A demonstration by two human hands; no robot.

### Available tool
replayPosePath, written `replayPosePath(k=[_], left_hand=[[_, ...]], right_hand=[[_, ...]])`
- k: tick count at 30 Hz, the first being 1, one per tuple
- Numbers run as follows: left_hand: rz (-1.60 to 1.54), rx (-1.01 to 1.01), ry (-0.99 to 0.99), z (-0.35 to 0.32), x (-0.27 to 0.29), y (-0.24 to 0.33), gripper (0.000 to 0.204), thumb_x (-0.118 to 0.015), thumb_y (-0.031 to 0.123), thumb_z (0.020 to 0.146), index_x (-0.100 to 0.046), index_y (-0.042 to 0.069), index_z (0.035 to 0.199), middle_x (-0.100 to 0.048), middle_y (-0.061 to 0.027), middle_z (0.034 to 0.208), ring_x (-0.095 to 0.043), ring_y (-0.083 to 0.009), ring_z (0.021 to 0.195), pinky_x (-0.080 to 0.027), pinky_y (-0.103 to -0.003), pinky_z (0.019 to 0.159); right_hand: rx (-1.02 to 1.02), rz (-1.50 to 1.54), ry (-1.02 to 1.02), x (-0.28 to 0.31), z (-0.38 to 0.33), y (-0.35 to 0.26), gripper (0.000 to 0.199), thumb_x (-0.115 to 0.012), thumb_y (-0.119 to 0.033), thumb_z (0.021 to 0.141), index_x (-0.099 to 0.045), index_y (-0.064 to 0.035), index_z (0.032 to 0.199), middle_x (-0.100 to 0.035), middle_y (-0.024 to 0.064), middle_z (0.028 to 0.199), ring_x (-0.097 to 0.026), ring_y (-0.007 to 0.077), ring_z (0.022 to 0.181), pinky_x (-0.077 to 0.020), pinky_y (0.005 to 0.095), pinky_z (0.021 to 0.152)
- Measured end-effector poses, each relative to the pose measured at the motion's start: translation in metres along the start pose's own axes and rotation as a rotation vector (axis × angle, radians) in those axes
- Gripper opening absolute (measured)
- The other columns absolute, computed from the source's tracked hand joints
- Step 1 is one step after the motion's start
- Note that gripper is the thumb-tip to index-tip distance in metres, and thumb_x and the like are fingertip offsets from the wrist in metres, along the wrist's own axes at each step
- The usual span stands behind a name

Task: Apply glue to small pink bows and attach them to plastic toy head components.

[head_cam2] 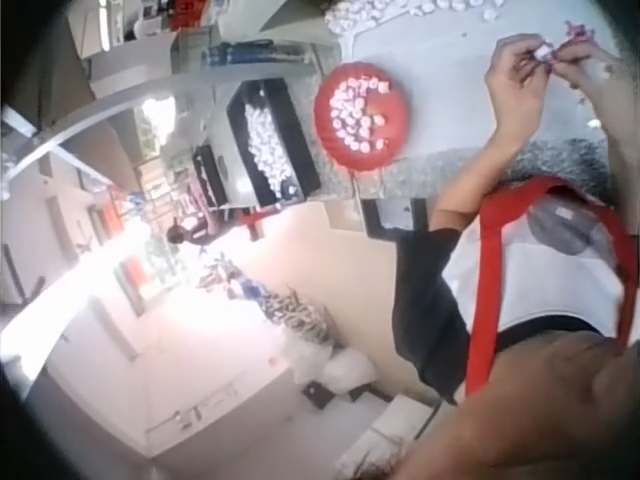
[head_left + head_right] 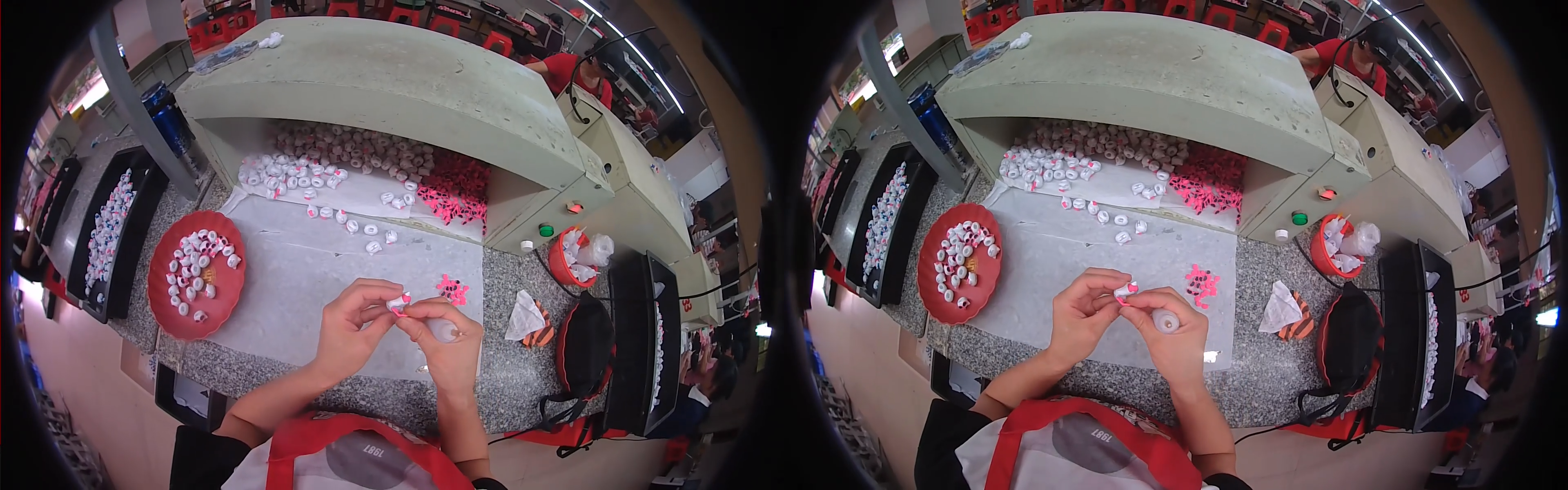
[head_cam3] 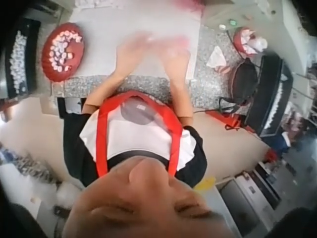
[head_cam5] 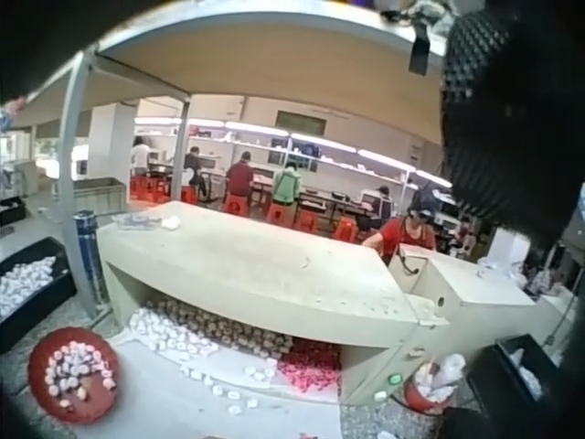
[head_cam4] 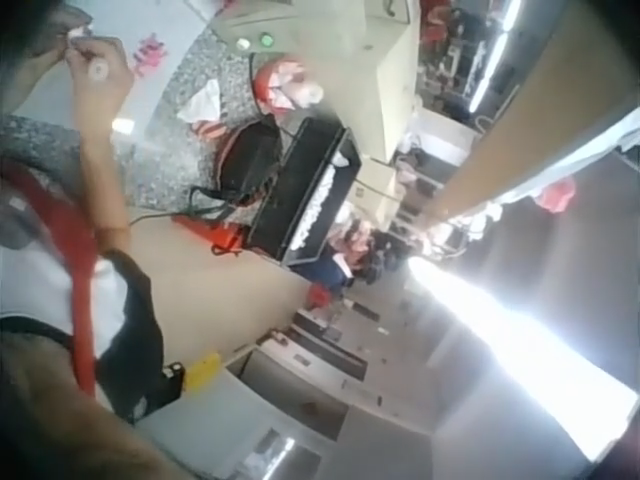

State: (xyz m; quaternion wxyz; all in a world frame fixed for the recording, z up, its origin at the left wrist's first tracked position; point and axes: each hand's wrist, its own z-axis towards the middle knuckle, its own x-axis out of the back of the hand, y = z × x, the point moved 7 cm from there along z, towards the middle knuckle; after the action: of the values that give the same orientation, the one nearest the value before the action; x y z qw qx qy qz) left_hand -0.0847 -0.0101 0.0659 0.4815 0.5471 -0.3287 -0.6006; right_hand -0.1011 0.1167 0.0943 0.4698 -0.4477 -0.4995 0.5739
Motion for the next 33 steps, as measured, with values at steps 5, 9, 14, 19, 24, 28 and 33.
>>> replayPosePath(k=[5,9,14,19,24,28,33], left_hand=[[0.03,-0.062,-0.089,-0.001,-0.004,0.01,0.031,-0.051,-0.016,0.073,-0.054,-0.002,0.1,-0.048,-0.0127,0.109,-0.051,-0.0188,0.102,-0.047,-0.028,0.086],[-0.142,0.09,-0.179,0.001,-0.009,0.011,0.03,-0.052,-0.014,0.075,-0.053,-0.004,0.103,-0.047,-0.0134,0.112,-0.05,-0.0196,0.103,-0.045,-0.029,0.087],[-0.193,0.242,-0.173,0.002,-0.005,0.004,0.024,-0.052,-0.008,0.079,-0.054,-0.006,0.103,-0.055,-0.0122,0.103,-0.054,-0.0185,0.098,-0.045,-0.028,0.084],[-0.088,0.105,-0.143,0.001,-0.006,0.005,0.024,-0.052,-0.008,0.079,-0.055,-0.006,0.103,-0.056,-0.0122,0.1,-0.055,-0.0174,0.093,-0.045,-0.027,0.082],[-0.035,0.122,-0.117,0.002,-0.002,-0.002,0.023,-0.055,-0.004,0.079,-0.056,-0.005,0.102,-0.058,-0.0114,0.096,-0.056,-0.017,0.09,-0.046,-0.028,0.08],[-0.329,0.368,-0.023,0.002,0.001,-0.019,0.024,-0.057,0.005,0.08,-0.056,-0.003,0.102,-0.061,-0.0092,0.088,-0.06,-0.0201,0.085,-0.048,-0.027,0.077],[-0.392,0.398,0.031,0.007,0.01,-0.023,0.026,-0.057,0.008,0.081,-0.053,-0.002,0.104,-0.061,-0.009,0.086,-0.062,-0.0228,0.083,-0.049,-0.025,0.074]], right_hand=[[-0.154,0.023,0.087,0.012,-0.003,0.015,0.016,-0.069,0.005,0.064,-0.059,0.0002,0.075,-0.057,0.003,0.072,-0.053,0.0078,0.063,-0.0421,0.0183,0.054],[-0.119,0.062,0.059,0.012,0.001,0.017,0.018,-0.07,0.005,0.063,-0.058,-0.0005,0.076,-0.057,0.0034,0.075,-0.053,0.0072,0.065,-0.0426,0.0179,0.057],[-0.074,-0.023,0.028,0.008,0.0,0.009,0.021,-0.07,0.006,0.063,-0.061,0.0006,0.082,-0.057,0.0039,0.077,-0.052,0.008,0.067,-0.0432,0.0193,0.06],[0.107,-0.096,0.011,0.009,-0.003,0.003,0.019,-0.068,0.004,0.067,-0.064,-0.0016,0.084,-0.058,0.0046,0.078,-0.053,0.0084,0.068,-0.043,0.0204,0.06],[-0.094,-0.003,-0.048,0.018,0.003,0.024,0.014,-0.065,-0.006,0.072,-0.063,-0.0008,0.085,-0.057,0.0051,0.077,-0.052,0.0109,0.068,-0.042,0.0219,0.06],[-0.375,0.813,-0.256,0.013,0.013,0.055,0.043,-0.059,-0.037,0.078,-0.055,-0.0039,0.106,-0.054,0.0076,0.094,-0.05,0.0159,0.08,-0.0417,0.0284,0.064],[-0.464,1.072,-0.363,0.009,0.013,0.053,0.056,-0.059,-0.042,0.075,-0.047,-0.005,0.115,-0.051,0.0079,0.102,-0.049,0.0179,0.082,-0.0414,0.0295,0.065]])
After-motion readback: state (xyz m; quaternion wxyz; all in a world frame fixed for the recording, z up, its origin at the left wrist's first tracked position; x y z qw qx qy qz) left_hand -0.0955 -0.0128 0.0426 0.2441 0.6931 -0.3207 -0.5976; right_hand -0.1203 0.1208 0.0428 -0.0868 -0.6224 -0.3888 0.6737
